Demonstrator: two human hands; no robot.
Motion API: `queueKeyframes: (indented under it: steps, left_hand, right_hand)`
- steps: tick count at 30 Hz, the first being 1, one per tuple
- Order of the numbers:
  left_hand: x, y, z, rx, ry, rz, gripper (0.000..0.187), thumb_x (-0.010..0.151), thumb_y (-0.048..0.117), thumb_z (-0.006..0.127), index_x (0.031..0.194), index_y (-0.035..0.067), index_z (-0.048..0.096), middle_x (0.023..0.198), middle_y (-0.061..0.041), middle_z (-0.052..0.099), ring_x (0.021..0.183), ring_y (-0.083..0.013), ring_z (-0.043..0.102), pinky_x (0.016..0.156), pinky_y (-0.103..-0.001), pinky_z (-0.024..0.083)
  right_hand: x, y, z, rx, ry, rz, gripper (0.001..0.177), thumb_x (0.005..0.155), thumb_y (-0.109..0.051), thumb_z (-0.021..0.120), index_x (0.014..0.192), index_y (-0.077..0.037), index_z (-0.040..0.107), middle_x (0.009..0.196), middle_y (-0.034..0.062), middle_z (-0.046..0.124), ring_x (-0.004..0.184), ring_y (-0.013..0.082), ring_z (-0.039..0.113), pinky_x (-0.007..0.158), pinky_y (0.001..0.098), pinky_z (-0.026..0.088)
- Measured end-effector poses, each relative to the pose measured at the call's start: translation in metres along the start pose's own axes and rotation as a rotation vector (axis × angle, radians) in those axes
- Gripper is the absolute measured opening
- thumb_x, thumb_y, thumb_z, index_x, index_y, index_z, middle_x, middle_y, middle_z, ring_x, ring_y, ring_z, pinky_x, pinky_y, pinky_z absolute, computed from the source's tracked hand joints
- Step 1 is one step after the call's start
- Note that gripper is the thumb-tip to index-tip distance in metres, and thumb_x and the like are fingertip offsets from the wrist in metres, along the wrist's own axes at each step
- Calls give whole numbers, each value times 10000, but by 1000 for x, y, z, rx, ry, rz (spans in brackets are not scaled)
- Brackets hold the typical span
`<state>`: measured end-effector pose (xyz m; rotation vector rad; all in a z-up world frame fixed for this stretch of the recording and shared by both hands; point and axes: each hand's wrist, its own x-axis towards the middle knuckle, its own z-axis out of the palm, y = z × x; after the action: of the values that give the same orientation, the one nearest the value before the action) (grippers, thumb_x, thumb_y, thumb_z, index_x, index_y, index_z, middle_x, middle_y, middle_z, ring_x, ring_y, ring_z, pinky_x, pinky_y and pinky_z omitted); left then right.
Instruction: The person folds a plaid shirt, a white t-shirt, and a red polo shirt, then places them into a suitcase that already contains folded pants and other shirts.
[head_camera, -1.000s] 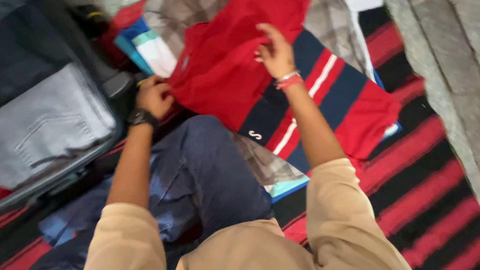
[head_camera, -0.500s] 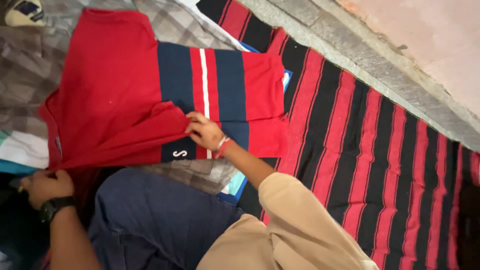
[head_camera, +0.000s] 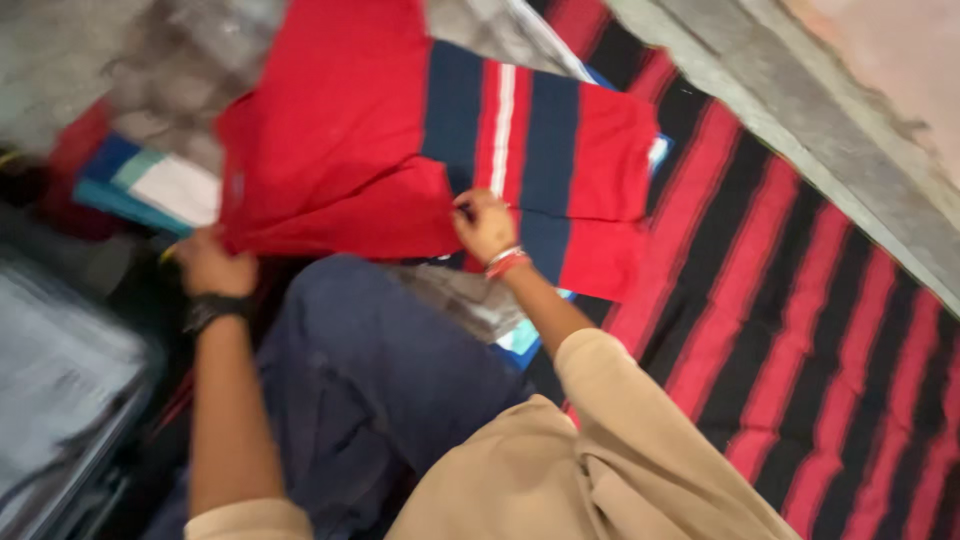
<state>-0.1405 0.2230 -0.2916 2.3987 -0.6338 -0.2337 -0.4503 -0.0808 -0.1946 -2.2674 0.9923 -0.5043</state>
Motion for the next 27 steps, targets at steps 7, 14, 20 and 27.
queueKeyframes:
  steps: [7, 14, 20, 27]
  left_hand:
    - [-28, 61, -13, -85, 117, 208, 330, 872, 141, 725, 1194, 120, 658, 1291, -185, 602, 1170, -424, 616, 990, -497, 518]
    - [-18, 32, 20, -199, 50, 100, 326, 857, 144, 830, 1143, 115, 675, 1154, -176, 615, 1062, -382, 616, 927, -453, 510]
    - [-11, 48, 15, -132, 222, 187, 598, 701, -104, 735, 1242, 134, 640, 1295, -232, 512, 1133, -449, 601, 1007, -445, 510]
    - [-7, 140, -42, 482, -78, -99, 650, 811, 131, 731, 1425, 60, 530, 1535, -383, 307, 947, -479, 638, 809, -549, 525]
  right_hand:
    - [89, 18, 47, -184, -55, -352, 377, 912, -215, 700, 1265, -85, 681, 1279, 212, 664, 1180, 424, 578, 984, 514, 451]
    - [111, 12, 28, -434, -409, -133, 313, 891, -337, 763, 1114, -123, 715, 1100, 165, 707, 1090, 349, 645, 963, 458, 516]
    - [93, 33, 13, 82, -331, 383, 451, 871, -354, 724, 1198, -81, 578, 870, 108, 735, 704, 231, 714, 579, 328, 567]
    - [24, 31, 24, -73, -239, 90, 433, 841, -459, 812, 976, -73, 669, 816, 114, 740, 715, 250, 720, 652, 370, 569]
